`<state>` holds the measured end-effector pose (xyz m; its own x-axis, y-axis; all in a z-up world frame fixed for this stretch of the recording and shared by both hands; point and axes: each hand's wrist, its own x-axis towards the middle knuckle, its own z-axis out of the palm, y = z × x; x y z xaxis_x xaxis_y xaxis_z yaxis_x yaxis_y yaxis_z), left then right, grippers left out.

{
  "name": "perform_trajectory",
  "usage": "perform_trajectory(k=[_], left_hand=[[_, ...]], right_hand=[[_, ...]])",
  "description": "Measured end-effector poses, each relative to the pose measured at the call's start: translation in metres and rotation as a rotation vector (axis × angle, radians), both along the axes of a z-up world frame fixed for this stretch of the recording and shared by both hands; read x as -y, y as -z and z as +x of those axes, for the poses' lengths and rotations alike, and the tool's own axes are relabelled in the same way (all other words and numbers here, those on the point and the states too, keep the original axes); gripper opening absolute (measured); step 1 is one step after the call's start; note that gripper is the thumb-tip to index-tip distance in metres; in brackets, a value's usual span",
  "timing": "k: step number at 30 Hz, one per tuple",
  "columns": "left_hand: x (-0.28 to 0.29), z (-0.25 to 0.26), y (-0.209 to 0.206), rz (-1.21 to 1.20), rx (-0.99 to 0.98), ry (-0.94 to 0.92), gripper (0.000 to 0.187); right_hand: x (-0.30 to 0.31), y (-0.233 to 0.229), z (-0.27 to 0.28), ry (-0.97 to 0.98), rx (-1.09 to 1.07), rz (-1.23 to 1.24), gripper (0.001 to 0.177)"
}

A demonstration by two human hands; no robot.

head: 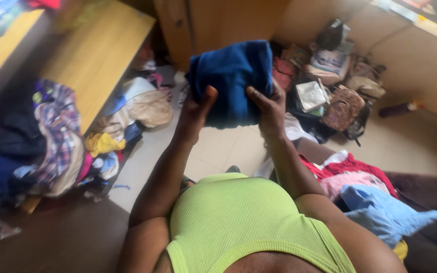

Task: The person folds several garments by hand, including a blue item, a yellow item, and a patterned garment, then places them on a nearby surface.

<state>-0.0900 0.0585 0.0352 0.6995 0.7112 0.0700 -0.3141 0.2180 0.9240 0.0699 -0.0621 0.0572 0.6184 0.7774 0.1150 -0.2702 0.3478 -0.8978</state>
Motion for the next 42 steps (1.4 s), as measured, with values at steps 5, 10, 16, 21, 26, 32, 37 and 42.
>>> perform_trajectory(k=[5, 10, 16, 21, 26, 32, 37, 42], left_hand=[[-0.020, -0.052, -0.025, 0.087, -0.042, 0.002, 0.093], [-0.049, -0.104, -0.018, -0.043, 0.017, -0.149, 0.084], [-0.087, -0.170, -0.006, 0.095, 0.000, -0.393, 0.063], [-0.113, -0.220, -0.014, 0.173, 0.026, -0.562, 0.062], [-0.127, -0.266, -0.022, 0.214, -0.123, -0.700, 0.063], [-0.148, -0.300, -0.011, 0.176, -0.092, -0.823, 0.082], [-0.171, -0.324, -0.019, 0.167, 0.034, -0.862, 0.092], [-0.205, -0.344, -0.014, 0.342, -0.246, -1.045, 0.104]], right_hand=[[-0.044, -0.008, -0.036, -0.026, 0.029, 0.018, 0.032], [-0.093, -0.006, -0.089, -0.119, -0.025, 0.077, 0.032], [-0.154, 0.006, -0.144, -0.222, -0.043, 0.069, 0.039], [-0.192, 0.017, -0.175, -0.544, -0.134, 0.111, 0.083], [-0.219, 0.010, -0.218, -0.684, -0.023, 0.097, 0.108], [-0.258, -0.015, -0.260, -0.646, 0.044, 0.090, 0.114], [-0.300, -0.029, -0.283, -0.734, 0.065, 0.148, 0.119], [-0.360, -0.023, -0.288, -0.748, 0.311, 0.212, 0.111]])
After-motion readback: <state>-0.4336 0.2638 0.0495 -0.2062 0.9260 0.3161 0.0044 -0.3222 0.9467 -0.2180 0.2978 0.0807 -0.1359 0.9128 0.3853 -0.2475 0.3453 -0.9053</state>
